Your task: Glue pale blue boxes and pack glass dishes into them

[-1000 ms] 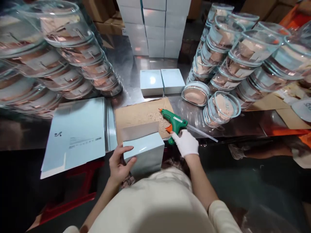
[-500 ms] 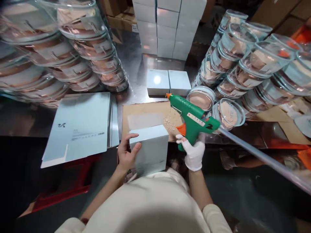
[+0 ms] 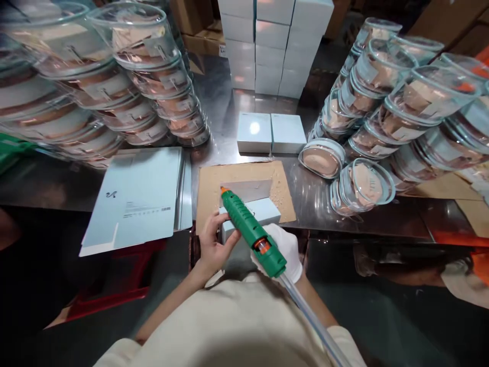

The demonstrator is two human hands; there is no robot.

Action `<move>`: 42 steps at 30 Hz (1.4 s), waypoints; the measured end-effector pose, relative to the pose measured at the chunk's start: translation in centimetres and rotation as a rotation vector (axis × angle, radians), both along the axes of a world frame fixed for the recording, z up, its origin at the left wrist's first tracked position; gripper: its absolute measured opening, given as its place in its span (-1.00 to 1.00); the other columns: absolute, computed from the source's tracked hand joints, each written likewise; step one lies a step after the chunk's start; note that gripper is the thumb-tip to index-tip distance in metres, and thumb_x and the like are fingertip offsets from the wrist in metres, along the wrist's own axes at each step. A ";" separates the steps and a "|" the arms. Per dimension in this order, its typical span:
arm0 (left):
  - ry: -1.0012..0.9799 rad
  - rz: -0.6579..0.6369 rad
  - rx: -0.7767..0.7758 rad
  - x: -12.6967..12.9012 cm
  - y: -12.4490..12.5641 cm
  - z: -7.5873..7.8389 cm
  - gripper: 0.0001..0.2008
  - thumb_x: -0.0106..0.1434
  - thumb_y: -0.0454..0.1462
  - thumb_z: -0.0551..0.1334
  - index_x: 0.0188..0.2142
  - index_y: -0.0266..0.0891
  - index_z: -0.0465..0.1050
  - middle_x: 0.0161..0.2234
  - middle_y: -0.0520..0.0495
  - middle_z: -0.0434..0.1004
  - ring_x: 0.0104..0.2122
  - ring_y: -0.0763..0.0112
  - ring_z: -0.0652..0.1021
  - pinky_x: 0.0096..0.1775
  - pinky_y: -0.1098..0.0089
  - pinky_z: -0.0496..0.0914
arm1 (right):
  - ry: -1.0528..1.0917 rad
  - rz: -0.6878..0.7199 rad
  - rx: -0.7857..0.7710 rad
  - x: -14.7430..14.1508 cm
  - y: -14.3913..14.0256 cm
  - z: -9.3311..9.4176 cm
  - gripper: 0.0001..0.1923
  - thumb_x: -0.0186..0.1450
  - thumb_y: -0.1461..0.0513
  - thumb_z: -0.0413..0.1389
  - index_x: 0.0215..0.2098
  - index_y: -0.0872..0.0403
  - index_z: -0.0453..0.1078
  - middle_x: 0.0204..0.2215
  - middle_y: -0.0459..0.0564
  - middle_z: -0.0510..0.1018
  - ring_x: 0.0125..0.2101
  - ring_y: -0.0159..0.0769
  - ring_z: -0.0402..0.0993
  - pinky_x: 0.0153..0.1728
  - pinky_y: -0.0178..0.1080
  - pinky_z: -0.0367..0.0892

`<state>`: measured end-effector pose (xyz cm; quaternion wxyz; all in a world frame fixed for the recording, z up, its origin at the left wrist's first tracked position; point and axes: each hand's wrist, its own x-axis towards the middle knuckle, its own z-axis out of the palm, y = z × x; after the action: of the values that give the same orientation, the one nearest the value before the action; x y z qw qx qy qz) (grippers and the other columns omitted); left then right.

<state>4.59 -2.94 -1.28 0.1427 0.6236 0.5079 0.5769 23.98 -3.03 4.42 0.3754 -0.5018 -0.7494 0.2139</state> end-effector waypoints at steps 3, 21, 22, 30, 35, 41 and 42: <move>0.028 0.011 -0.005 -0.2 -0.2 -0.1 -0.74 0.37 -0.12 0.35 0.00 -0.13 0.52 -0.11 -0.11 0.64 -0.03 0.20 0.61 0.05 0.21 0.49 | -0.019 -0.016 0.077 -0.1 0.5 -0.5 -0.74 0.30 0.10 0.23 -0.47 0.04 0.37 -0.55 -0.10 0.50 -0.55 -0.34 0.44 -0.48 -0.29 0.39; -0.190 0.013 -0.013 -3.0 -0.4 -0.7 -0.72 0.39 -0.04 0.31 -0.05 -0.14 0.54 -0.16 -0.06 0.62 -0.12 0.27 0.60 -0.07 0.30 0.47 | 0.570 -0.404 -0.873 4.8 9.5 -5.4 -0.40 0.24 -0.26 0.15 -0.40 0.11 0.51 -0.59 0.12 0.62 -0.65 -0.20 0.49 -0.58 -0.18 0.46; -0.195 0.012 -0.013 -3.1 -0.4 -0.8 -0.72 0.38 -0.03 0.31 -0.05 -0.14 0.54 -0.16 -0.05 0.62 -0.12 0.26 0.60 -0.06 0.30 0.47 | 0.467 -0.419 -0.864 5.5 9.6 -5.2 -0.40 0.26 -0.26 0.15 -0.45 0.10 0.50 -0.64 0.12 0.58 -0.64 -0.16 0.51 -0.57 -0.17 0.45; -0.282 -0.111 -0.079 -2.2 -0.2 -1.5 -0.65 0.33 0.07 0.34 -0.11 -0.11 0.57 -0.06 -0.14 0.61 0.06 0.11 0.58 0.12 0.16 0.42 | 0.486 -0.043 -0.637 2.5 9.0 -0.4 -0.35 0.06 -0.10 0.46 0.00 0.06 0.63 -0.14 0.05 0.73 -0.15 -0.11 0.65 -0.07 -0.13 0.54; -0.569 -0.140 -0.074 -1.5 0.6 -1.8 -0.58 0.33 0.03 0.37 0.08 -0.02 0.42 0.05 -0.17 0.57 0.19 0.07 0.55 0.19 0.09 0.38 | 0.507 0.337 -0.570 1.6 9.1 -0.3 -0.23 0.16 -0.37 0.26 -0.06 0.09 0.62 -0.04 0.13 0.68 0.01 0.00 0.61 0.09 0.00 0.49; -0.584 -0.235 -0.054 -2.7 1.3 -2.1 -0.66 0.35 0.08 0.33 -0.05 -0.03 0.45 -0.09 -0.09 0.54 0.00 0.17 0.61 0.13 0.07 0.46 | 0.144 0.770 -0.258 3.0 8.4 1.3 -0.36 0.33 -0.15 0.30 0.24 0.00 0.47 0.24 0.21 0.50 0.24 -0.06 0.46 0.29 0.03 0.32; -0.532 -0.231 -0.076 -2.9 1.3 -2.0 -0.64 0.35 0.12 0.31 -0.17 -0.08 0.49 -0.10 -0.11 0.52 0.01 0.16 0.60 0.14 0.05 0.46 | 0.095 0.789 -0.213 2.8 8.5 1.6 -0.48 0.40 -0.04 0.27 0.24 -0.02 0.48 0.23 0.19 0.51 0.23 -0.11 0.47 0.29 0.01 0.33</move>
<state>1.68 -1.66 -3.32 0.3589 0.4981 0.3995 0.6808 26.74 5.43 6.07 0.2448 -0.2013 -0.8397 0.4409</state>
